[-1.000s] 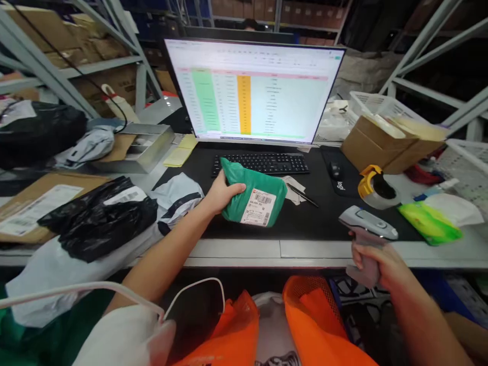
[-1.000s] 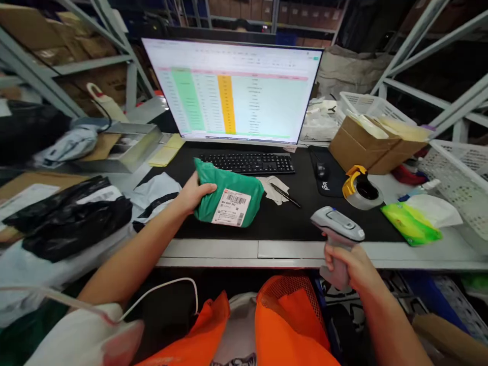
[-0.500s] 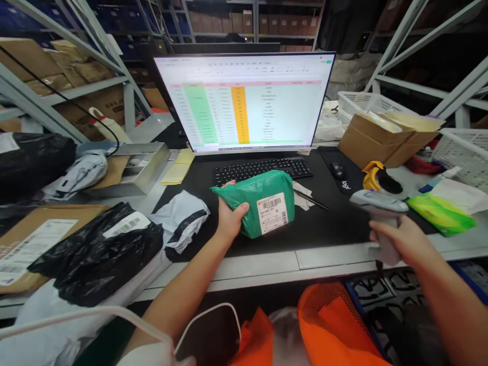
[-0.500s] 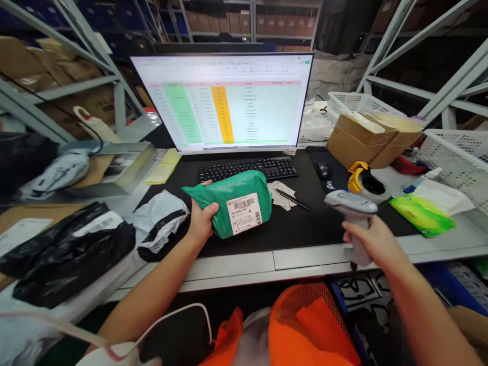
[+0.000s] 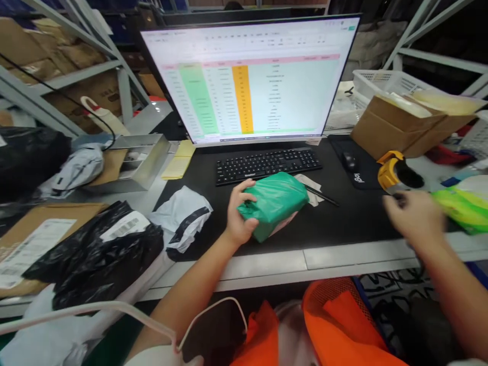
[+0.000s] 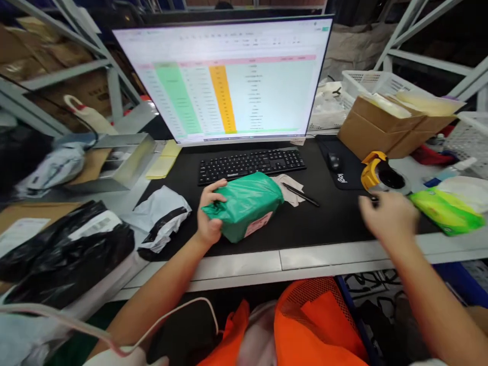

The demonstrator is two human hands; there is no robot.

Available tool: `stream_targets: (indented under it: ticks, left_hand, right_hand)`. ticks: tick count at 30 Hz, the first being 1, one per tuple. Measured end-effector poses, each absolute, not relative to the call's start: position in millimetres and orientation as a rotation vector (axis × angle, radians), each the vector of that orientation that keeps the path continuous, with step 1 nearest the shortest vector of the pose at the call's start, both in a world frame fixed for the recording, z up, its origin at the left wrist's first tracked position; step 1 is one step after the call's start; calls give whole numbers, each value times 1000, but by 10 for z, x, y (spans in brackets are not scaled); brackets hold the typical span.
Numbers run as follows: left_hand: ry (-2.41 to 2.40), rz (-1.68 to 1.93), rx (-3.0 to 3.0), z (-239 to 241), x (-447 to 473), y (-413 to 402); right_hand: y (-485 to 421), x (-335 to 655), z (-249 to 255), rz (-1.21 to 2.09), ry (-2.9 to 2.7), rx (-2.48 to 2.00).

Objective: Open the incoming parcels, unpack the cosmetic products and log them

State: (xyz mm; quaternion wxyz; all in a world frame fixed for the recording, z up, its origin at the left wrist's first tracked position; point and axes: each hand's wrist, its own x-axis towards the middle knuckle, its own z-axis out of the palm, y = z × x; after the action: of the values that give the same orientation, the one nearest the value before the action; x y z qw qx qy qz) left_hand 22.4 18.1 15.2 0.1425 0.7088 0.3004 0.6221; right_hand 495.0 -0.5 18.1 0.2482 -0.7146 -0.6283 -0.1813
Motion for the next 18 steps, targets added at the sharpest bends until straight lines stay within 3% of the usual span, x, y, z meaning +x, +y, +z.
stream_targets:
  ticks: [5, 10, 18]
  left_hand:
    - [669, 1783, 2073, 310, 2, 249]
    - [713, 1873, 1972, 365, -71, 285]
    - [773, 1751, 2233, 512, -102, 190]
  right_hand:
    - [853, 3579, 190, 25, -2317, -1475]
    - [1479, 3174, 104, -65, -2306, -1617]
    - [1699, 2876, 54, -136, -2309, -1691]
